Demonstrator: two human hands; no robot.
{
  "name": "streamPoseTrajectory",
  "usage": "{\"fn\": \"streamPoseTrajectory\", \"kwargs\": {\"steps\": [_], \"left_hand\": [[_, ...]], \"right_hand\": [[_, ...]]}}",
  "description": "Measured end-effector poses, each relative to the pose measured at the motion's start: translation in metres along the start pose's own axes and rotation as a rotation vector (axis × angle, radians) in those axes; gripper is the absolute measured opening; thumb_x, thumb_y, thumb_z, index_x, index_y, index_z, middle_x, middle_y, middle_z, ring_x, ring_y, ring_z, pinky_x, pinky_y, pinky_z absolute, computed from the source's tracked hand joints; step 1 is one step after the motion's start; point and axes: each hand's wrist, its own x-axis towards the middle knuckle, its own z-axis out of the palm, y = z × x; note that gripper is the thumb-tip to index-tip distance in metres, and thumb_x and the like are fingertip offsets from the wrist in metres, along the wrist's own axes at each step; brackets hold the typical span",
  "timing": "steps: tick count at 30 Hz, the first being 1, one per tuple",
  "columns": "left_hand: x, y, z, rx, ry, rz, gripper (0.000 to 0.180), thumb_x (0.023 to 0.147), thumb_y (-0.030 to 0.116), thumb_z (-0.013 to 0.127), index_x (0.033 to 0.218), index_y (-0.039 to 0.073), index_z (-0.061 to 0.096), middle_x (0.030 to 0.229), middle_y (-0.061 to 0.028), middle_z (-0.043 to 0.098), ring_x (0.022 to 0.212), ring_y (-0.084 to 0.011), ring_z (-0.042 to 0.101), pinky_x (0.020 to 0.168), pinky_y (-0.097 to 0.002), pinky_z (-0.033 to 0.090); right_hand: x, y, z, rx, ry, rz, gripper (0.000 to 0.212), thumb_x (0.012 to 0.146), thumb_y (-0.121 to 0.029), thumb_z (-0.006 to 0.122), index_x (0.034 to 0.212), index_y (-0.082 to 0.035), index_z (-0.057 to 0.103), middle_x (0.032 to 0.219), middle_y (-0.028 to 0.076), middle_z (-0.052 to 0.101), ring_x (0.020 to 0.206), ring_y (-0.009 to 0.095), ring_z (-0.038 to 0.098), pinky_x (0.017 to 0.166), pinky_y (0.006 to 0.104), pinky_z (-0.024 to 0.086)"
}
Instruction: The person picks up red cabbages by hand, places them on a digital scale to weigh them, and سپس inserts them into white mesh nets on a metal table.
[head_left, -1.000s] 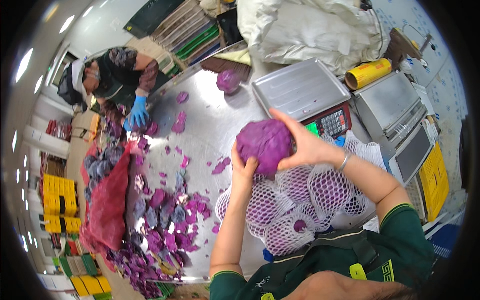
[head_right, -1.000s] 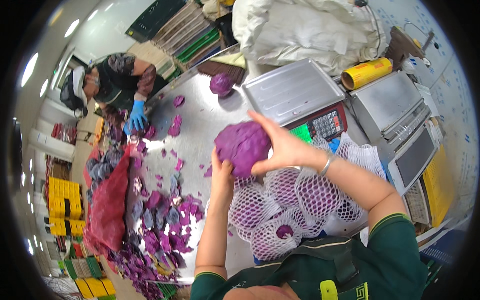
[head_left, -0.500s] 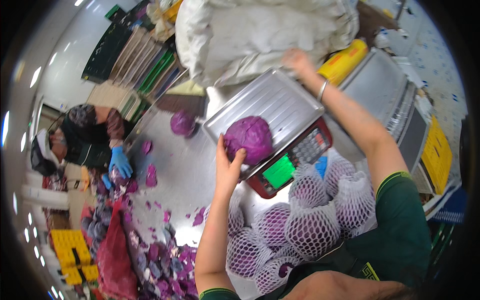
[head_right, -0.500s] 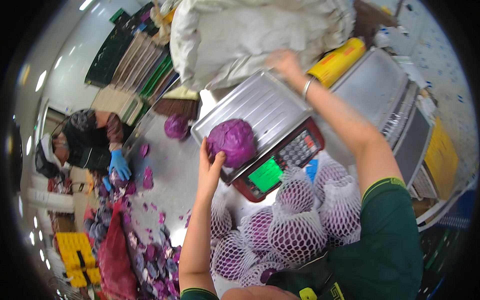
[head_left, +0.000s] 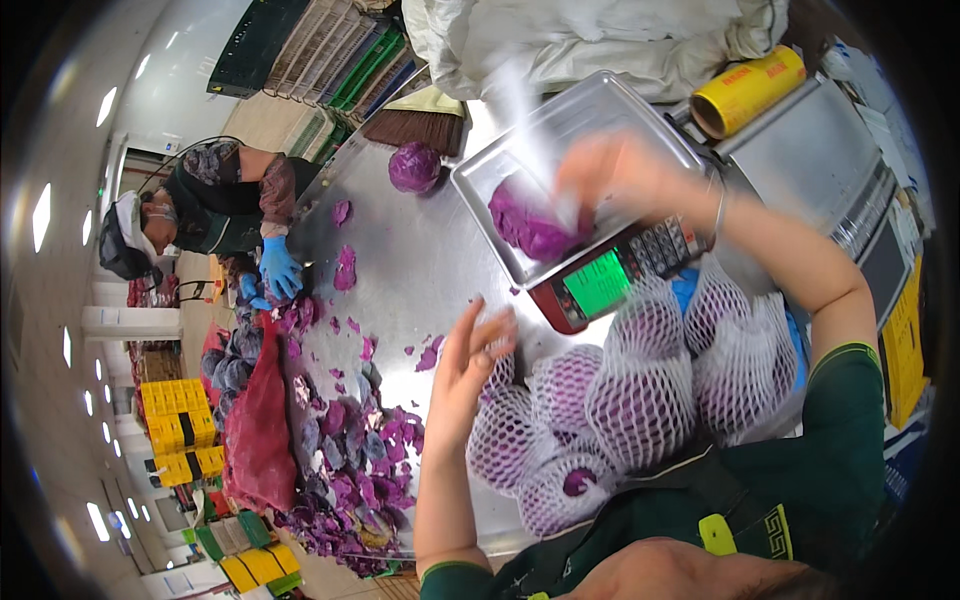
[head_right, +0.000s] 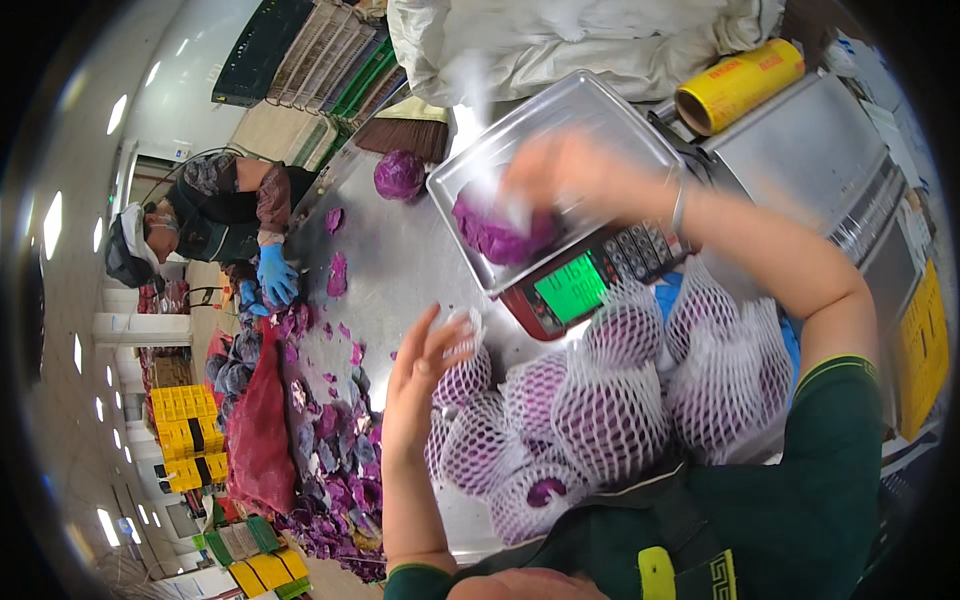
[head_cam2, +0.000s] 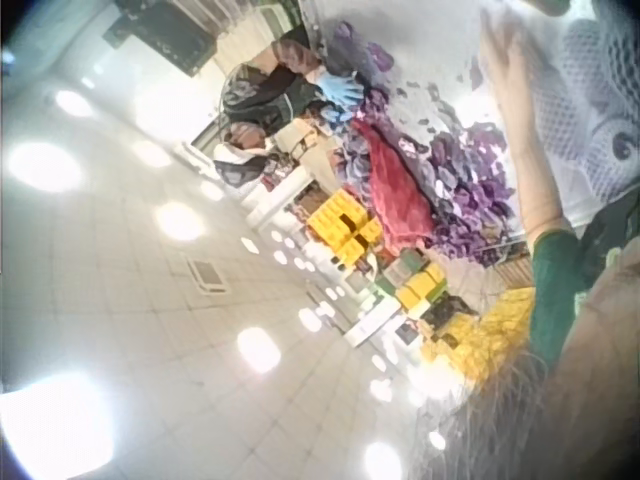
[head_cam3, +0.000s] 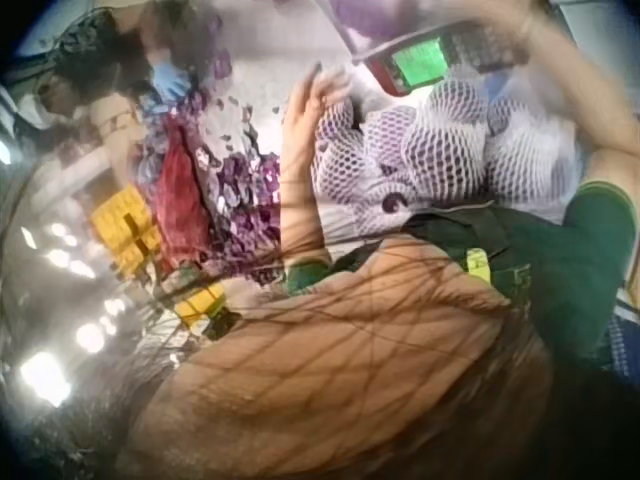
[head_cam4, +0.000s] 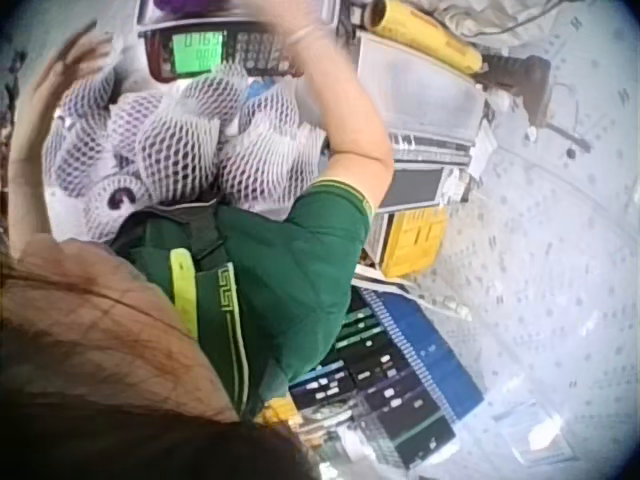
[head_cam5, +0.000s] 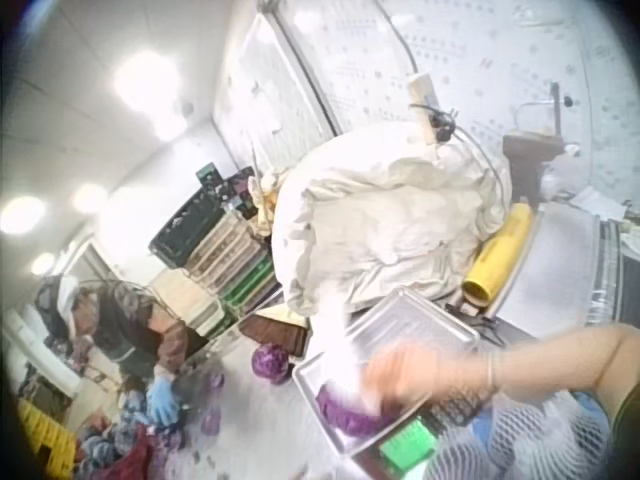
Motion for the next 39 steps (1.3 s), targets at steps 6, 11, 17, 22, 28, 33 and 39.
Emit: {"fn": "streamPoseTrajectory", "kwargs": {"steps": [6, 11, 17, 22, 28, 33, 39], "left_hand": [[-0.027, 0.037, 0.053, -0.216, 0.241, 0.059, 0.021, 0.095, 0.016, 0.053, 0.104, -0.002, 0.057, 0.082, -0.0099, 0.063, 0.063, -0.0169, 0.061, 0.055, -0.0318, 0.052], [-0.123, 0.017, 0.033, 0.33, -0.16, -0.088, 0.028, 0.098, 0.027, 0.05, 0.097, 0.003, 0.064, 0.078, -0.0053, 0.061, 0.07, -0.0095, 0.056, 0.06, -0.0282, 0.047], [-0.178, 0.012, -0.033, -0.055, 0.004, 0.082, 0.035, 0.098, 0.019, 0.048, 0.128, 0.001, 0.052, 0.11, -0.0077, 0.065, 0.103, -0.0153, 0.059, 0.092, -0.0319, 0.046], [-0.192, 0.073, 0.009, 1.275, 0.178, 1.13, 0.04, 0.073, 0.004, 0.062, 0.113, 0.004, 0.06, 0.103, -0.0094, 0.063, 0.096, -0.0314, 0.06, 0.093, -0.0399, 0.046], [-0.159, 0.048, 0.011, 0.231, 0.233, 0.585, 0.008, 0.081, 0.006, 0.065, 0.085, -0.001, 0.063, 0.078, -0.0039, 0.059, 0.075, -0.0166, 0.058, 0.074, -0.03, 0.047], [-0.152, 0.01, -0.022, -0.313, 0.003, 0.388, 0.023, 0.09, 0.018, 0.057, 0.101, -0.002, 0.059, 0.094, -0.0096, 0.062, 0.088, -0.0194, 0.057, 0.083, -0.033, 0.046], [-0.143, -0.077, 0.024, -0.856, -0.08, -0.307, 0.036, 0.094, 0.026, 0.054, 0.121, 0.002, 0.054, 0.115, -0.011, 0.058, 0.103, -0.0204, 0.055, 0.093, -0.0343, 0.044]], "right_hand": [[-0.101, -0.096, 0.131, -0.432, -0.261, -0.351, 0.019, 0.078, -0.017, 0.069, 0.092, -0.008, 0.062, 0.097, 0.008, 0.056, 0.073, 0.02, 0.063, 0.065, 0.0305, 0.053], [-0.142, -0.121, 0.158, 0.101, 0.048, 0.017, 0.035, 0.08, -0.005, 0.068, 0.115, -0.004, 0.061, 0.113, 0.009, 0.062, 0.106, 0.019, 0.058, 0.09, 0.0341, 0.047], [-0.168, -0.154, 0.174, -0.18, -0.044, -0.039, 0.037, 0.088, 0.001, 0.051, 0.124, -0.003, 0.059, 0.108, 0.01, 0.067, 0.085, 0.015, 0.066, 0.073, 0.0274, 0.053], [-0.176, -0.121, 0.24, -0.238, -0.246, 0.086, 0.028, 0.088, 0.0, 0.053, 0.115, 0.0, 0.06, 0.09, 0.006, 0.066, 0.068, 0.012, 0.065, 0.058, 0.0248, 0.055], [-0.149, -0.117, 0.24, 0.333, -0.034, -0.005, 0.045, 0.085, -0.028, 0.065, 0.116, 0.004, 0.059, 0.104, 0.018, 0.065, 0.092, 0.024, 0.064, 0.079, 0.033, 0.051], [-0.138, -0.09, 0.241, -0.125, 0.012, -0.112, 0.042, 0.094, -0.017, 0.052, 0.132, 0.0, 0.048, 0.124, 0.015, 0.059, 0.118, 0.024, 0.053, 0.1, 0.0354, 0.041], [-0.112, -0.069, 0.208, 1.305, 0.093, 0.199, 0.041, 0.099, -0.02, 0.042, 0.134, 0.0, 0.045, 0.128, 0.014, 0.056, 0.118, 0.023, 0.053, 0.103, 0.0369, 0.04]]}}
